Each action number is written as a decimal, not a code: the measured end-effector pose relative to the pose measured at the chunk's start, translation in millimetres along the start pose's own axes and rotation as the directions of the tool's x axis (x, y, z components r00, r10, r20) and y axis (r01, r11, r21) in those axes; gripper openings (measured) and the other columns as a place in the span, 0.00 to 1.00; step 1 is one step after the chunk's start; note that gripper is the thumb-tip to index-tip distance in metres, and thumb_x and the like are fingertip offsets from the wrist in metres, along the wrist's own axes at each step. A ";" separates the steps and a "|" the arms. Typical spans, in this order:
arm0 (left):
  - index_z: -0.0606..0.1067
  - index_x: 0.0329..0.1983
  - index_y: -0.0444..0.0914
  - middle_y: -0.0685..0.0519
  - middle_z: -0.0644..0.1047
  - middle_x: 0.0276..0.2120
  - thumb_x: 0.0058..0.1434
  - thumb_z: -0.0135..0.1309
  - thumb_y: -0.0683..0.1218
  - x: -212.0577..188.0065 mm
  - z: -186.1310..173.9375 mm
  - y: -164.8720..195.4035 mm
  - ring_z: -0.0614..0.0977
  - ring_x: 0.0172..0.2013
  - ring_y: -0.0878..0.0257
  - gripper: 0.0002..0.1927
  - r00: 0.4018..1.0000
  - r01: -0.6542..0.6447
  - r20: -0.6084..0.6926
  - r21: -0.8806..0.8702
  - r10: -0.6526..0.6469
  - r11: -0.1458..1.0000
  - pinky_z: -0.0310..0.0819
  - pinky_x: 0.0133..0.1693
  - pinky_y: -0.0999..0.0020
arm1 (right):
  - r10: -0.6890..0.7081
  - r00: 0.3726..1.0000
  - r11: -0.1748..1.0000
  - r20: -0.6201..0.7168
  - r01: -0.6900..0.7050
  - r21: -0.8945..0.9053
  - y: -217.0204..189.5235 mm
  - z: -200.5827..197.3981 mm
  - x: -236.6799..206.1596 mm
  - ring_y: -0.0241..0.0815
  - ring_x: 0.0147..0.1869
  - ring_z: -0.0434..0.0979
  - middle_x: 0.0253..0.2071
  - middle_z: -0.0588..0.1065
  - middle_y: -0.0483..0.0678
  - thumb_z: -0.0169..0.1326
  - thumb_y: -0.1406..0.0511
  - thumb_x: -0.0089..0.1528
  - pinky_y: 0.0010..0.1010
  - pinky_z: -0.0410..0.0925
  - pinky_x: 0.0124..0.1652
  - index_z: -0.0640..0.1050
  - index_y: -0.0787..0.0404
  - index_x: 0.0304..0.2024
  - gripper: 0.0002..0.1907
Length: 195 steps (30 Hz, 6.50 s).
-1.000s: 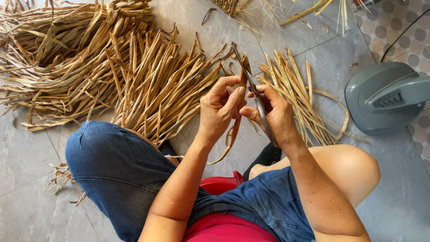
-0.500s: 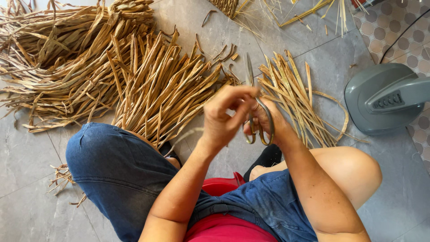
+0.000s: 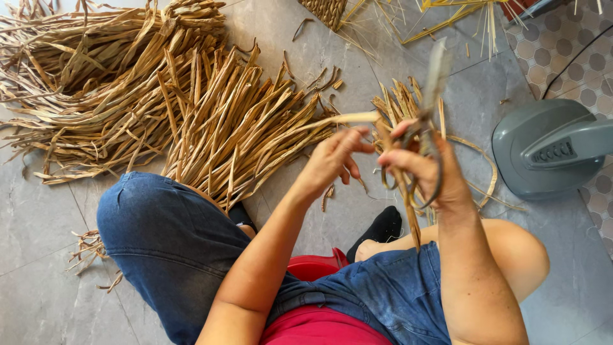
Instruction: The person sits on the floor and trims dried rattan strips with scissors, cutting off ends and thinning each strip by hand. They place the trimmed strips into a pile on the floor and set discarded pieces aside, working through the strips one at a time.
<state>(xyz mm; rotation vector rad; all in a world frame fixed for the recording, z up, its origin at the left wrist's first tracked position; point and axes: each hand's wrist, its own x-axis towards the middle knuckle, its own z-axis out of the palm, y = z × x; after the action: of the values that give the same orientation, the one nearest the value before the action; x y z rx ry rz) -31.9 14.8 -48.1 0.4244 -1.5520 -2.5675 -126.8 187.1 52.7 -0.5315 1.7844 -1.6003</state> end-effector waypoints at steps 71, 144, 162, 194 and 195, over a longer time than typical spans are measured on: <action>0.78 0.44 0.45 0.51 0.80 0.36 0.65 0.63 0.49 -39.9 75.8 17.1 0.83 0.39 0.55 0.08 0.809 -0.587 0.430 0.611 0.401 0.531 0.78 0.41 0.60 | 0.334 0.943 0.936 0.011 -0.332 0.118 51.9 -16.3 28.1 0.36 0.29 0.76 0.35 0.81 0.53 0.60 0.60 0.62 0.26 0.70 0.30 0.75 0.57 0.50 0.16; 0.76 0.50 0.36 0.54 0.83 0.40 0.69 0.56 0.47 6.9 -3.0 120.6 0.82 0.39 0.70 0.11 0.973 -0.227 -0.077 -0.132 0.218 0.965 0.79 0.42 0.74 | -0.529 0.848 0.842 -0.004 0.524 -0.130 -22.1 29.1 44.6 0.31 0.44 0.78 0.49 0.80 0.48 0.62 0.75 0.64 0.22 0.72 0.45 0.68 0.58 0.53 0.21; 0.75 0.49 0.33 0.56 0.79 0.42 0.69 0.58 0.41 19.9 27.1 100.6 0.81 0.44 0.72 0.08 0.949 -0.314 0.066 0.065 0.310 0.947 0.78 0.48 0.77 | -0.517 0.830 0.852 -0.207 0.522 -0.034 -35.8 18.8 52.9 0.35 0.48 0.79 0.47 0.76 0.49 0.62 0.78 0.65 0.26 0.76 0.50 0.65 0.59 0.54 0.23; 0.72 0.39 0.35 0.59 0.74 0.32 0.67 0.59 0.39 24.6 27.5 90.6 0.73 0.33 0.75 0.06 0.953 -0.267 -0.081 0.232 0.292 0.935 0.69 0.35 0.80 | -0.436 0.885 0.885 -0.166 0.455 0.099 -28.8 22.2 57.2 0.31 0.44 0.74 0.48 0.76 0.46 0.67 0.74 0.62 0.24 0.70 0.47 0.66 0.58 0.55 0.27; 0.72 0.40 0.36 0.59 0.75 0.33 0.67 0.59 0.40 25.5 28.5 90.3 0.74 0.35 0.75 0.06 0.957 -0.275 -0.057 0.148 0.286 0.950 0.70 0.37 0.80 | -0.439 0.880 0.886 -0.180 0.457 0.072 -28.9 21.7 57.3 0.32 0.45 0.75 0.47 0.76 0.46 0.66 0.74 0.63 0.25 0.71 0.48 0.66 0.58 0.55 0.25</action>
<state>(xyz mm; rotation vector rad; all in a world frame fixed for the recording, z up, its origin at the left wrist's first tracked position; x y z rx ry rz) -69.0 -9.5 39.4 0.2881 -1.6375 -2.2139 -154.8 127.5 68.5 -0.8318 1.7548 -2.0994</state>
